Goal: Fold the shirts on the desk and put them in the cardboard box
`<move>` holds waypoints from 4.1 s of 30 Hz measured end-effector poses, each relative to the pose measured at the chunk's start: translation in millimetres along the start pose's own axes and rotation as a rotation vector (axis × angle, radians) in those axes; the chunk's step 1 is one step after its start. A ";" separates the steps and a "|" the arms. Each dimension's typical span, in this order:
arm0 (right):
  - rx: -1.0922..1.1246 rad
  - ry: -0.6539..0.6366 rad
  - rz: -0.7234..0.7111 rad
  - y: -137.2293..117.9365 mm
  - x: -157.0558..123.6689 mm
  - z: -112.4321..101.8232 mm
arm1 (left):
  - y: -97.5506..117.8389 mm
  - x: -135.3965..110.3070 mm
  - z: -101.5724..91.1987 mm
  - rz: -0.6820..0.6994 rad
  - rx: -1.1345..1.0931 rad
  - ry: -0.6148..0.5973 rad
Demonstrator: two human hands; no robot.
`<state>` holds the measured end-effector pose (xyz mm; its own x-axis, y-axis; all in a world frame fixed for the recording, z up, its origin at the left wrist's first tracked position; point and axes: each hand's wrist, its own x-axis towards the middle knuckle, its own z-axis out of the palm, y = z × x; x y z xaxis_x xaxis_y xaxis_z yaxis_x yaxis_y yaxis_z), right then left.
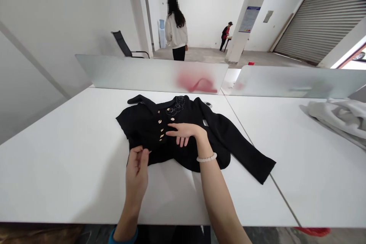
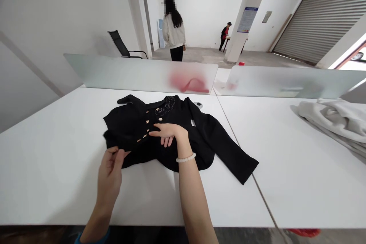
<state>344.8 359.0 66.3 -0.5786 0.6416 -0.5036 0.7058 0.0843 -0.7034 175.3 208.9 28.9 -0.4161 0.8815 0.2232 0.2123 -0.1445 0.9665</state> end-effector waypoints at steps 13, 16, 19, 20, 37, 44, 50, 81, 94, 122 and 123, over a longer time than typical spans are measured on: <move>-0.252 -0.020 -0.409 -58.2 -34.7 11.0 | -10.1 0.3 -0.5 0.091 0.413 -0.338; -0.375 0.170 -0.490 -57.9 -30.3 13.4 | -34.3 1.8 8.2 0.259 0.605 -0.365; -0.413 0.330 -0.533 -56.0 -27.5 14.9 | -59.6 5.9 12.0 0.482 0.807 -0.376; -0.402 0.353 -0.531 -56.3 -27.0 15.6 | -65.3 7.1 12.3 0.545 0.855 -0.384; -0.380 0.501 -0.581 -57.0 -43.0 14.6 | -54.3 19.6 -6.2 0.514 0.879 -0.313; -0.366 0.554 -0.556 -56.5 -45.6 11.9 | -31.5 23.5 -20.8 0.455 0.693 -0.291; -0.448 0.591 -0.526 -64.1 -33.1 18.7 | -7.4 24.1 -3.0 0.469 0.879 -0.461; -0.557 0.317 -0.404 -59.8 -88.8 16.0 | -16.0 -37.7 -70.4 1.009 1.063 -0.683; -0.453 0.393 -0.435 -70.4 -93.9 27.8 | -19.1 -70.5 -87.6 0.813 0.949 -0.244; -0.484 1.066 0.474 104.3 -138.1 135.4 | -37.2 -41.3 -99.8 0.272 1.073 -0.379; -0.472 1.089 0.470 107.7 -133.1 136.6 | -39.2 -42.3 -106.0 0.338 1.074 -0.395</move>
<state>441.9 178.5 -11.0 0.2403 0.9551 0.1731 0.9563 -0.2023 -0.2112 90.9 129.7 -5.0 0.0641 0.9757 0.2095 0.9683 -0.1116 0.2235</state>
